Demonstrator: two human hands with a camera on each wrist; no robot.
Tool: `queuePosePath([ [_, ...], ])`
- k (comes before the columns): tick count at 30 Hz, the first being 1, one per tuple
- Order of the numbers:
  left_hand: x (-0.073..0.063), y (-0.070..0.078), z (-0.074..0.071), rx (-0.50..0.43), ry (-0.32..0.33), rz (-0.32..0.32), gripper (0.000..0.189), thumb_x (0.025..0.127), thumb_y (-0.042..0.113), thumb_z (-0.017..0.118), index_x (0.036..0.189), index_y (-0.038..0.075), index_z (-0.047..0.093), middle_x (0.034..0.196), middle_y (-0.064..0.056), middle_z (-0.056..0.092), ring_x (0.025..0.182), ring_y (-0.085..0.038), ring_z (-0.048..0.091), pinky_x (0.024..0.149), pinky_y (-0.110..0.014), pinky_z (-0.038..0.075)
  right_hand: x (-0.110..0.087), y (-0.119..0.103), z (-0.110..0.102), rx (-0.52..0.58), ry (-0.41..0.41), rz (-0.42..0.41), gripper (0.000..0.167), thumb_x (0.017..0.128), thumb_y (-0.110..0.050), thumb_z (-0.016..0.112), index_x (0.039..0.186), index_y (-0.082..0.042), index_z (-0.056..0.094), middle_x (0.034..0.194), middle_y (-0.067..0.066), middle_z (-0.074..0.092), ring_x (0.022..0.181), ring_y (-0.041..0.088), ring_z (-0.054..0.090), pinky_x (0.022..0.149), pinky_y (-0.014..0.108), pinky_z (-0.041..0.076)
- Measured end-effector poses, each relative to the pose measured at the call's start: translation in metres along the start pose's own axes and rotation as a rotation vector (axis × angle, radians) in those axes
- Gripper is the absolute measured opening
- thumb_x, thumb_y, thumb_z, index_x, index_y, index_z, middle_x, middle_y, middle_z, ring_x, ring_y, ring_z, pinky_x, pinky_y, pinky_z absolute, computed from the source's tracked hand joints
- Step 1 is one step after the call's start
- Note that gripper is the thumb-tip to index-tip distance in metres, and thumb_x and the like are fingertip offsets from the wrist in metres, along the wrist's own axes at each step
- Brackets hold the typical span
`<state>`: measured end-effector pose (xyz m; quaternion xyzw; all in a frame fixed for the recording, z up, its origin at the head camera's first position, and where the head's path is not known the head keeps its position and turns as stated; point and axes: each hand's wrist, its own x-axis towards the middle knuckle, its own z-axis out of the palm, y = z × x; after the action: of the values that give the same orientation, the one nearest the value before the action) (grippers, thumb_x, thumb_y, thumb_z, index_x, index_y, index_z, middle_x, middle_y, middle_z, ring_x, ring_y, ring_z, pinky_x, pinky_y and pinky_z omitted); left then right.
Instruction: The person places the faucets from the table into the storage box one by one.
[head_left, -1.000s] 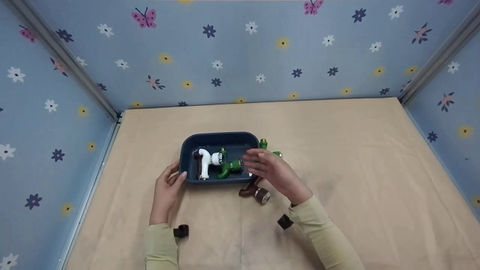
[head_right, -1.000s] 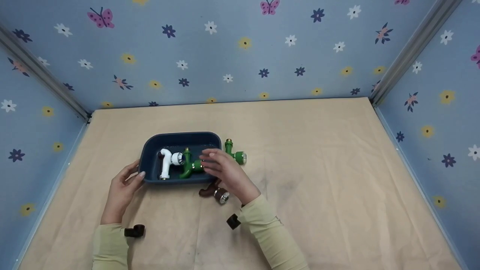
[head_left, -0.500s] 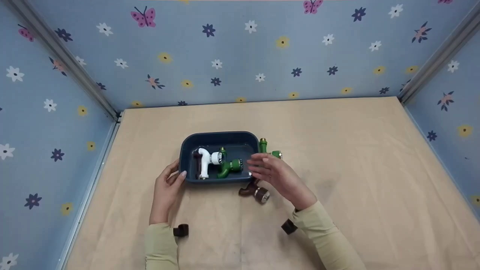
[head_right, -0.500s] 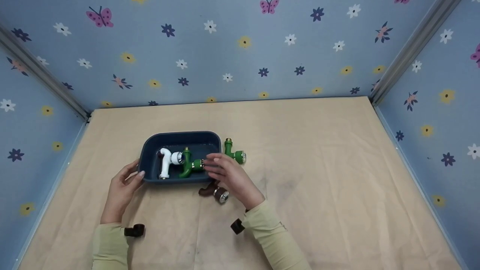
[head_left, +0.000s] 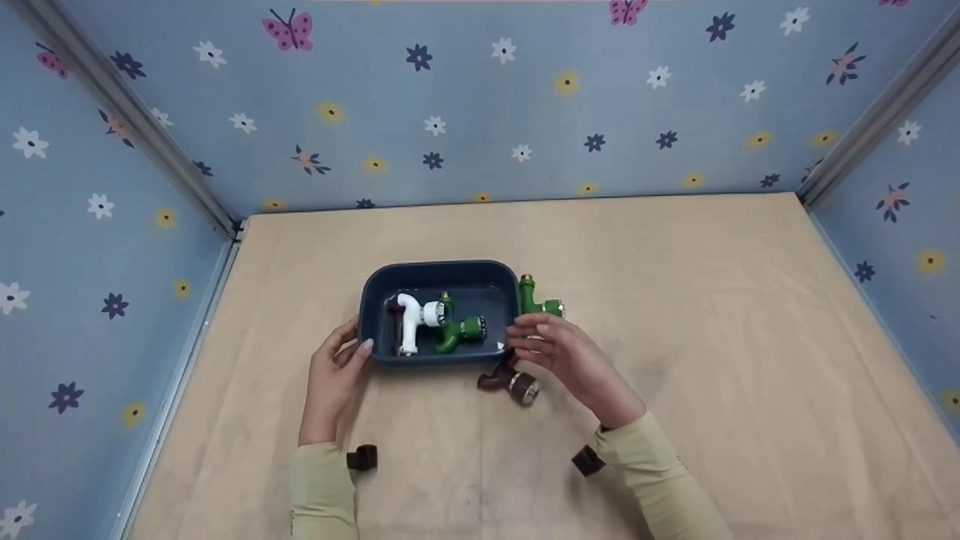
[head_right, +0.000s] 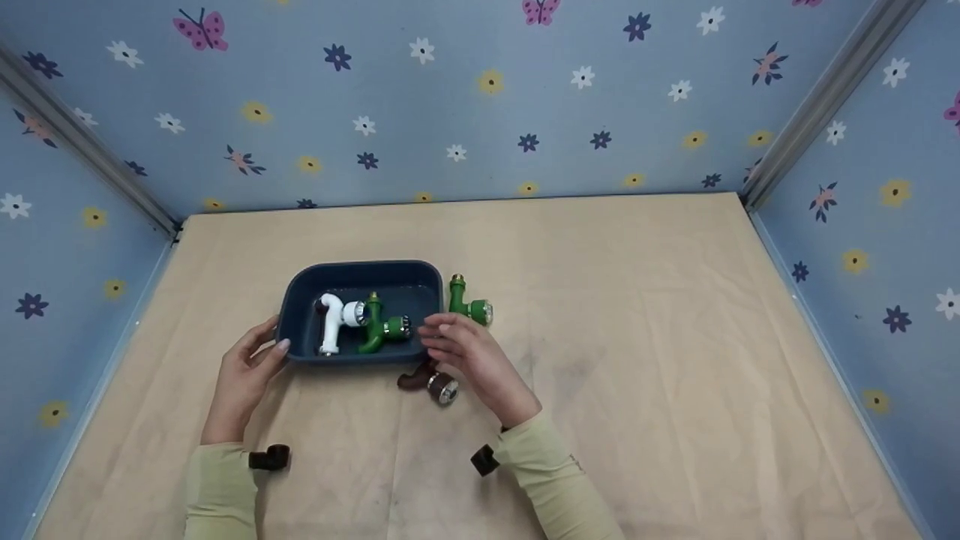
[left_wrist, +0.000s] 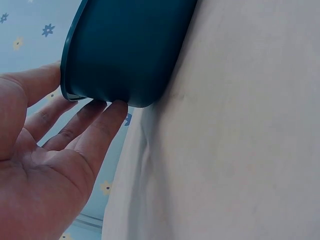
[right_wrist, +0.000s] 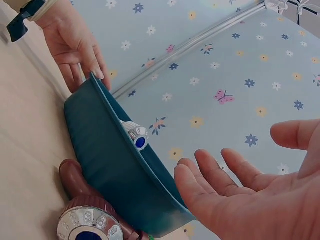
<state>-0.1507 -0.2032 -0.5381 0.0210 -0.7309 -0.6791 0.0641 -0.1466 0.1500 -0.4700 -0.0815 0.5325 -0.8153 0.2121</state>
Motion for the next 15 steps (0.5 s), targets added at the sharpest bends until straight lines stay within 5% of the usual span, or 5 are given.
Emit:
queuePosePath([
  [15, -0.001, 0.001, 0.001, 0.023, 0.003, -0.015, 0.048, 0.092, 0.008, 0.064, 0.137, 0.004, 0.050, 0.127, -0.017, 0.054, 0.111, -0.029, 0.057, 0.086, -0.021, 0.050, -0.011, 0.007, -0.016, -0.037, 0.091, 0.011, 0.035, 0.099, -0.011, 0.044, 0.125, 0.012, 0.048, 0.128, 0.032, 0.051, 0.125, 0.050, 0.039, 0.106, 0.052, 0.034],
])
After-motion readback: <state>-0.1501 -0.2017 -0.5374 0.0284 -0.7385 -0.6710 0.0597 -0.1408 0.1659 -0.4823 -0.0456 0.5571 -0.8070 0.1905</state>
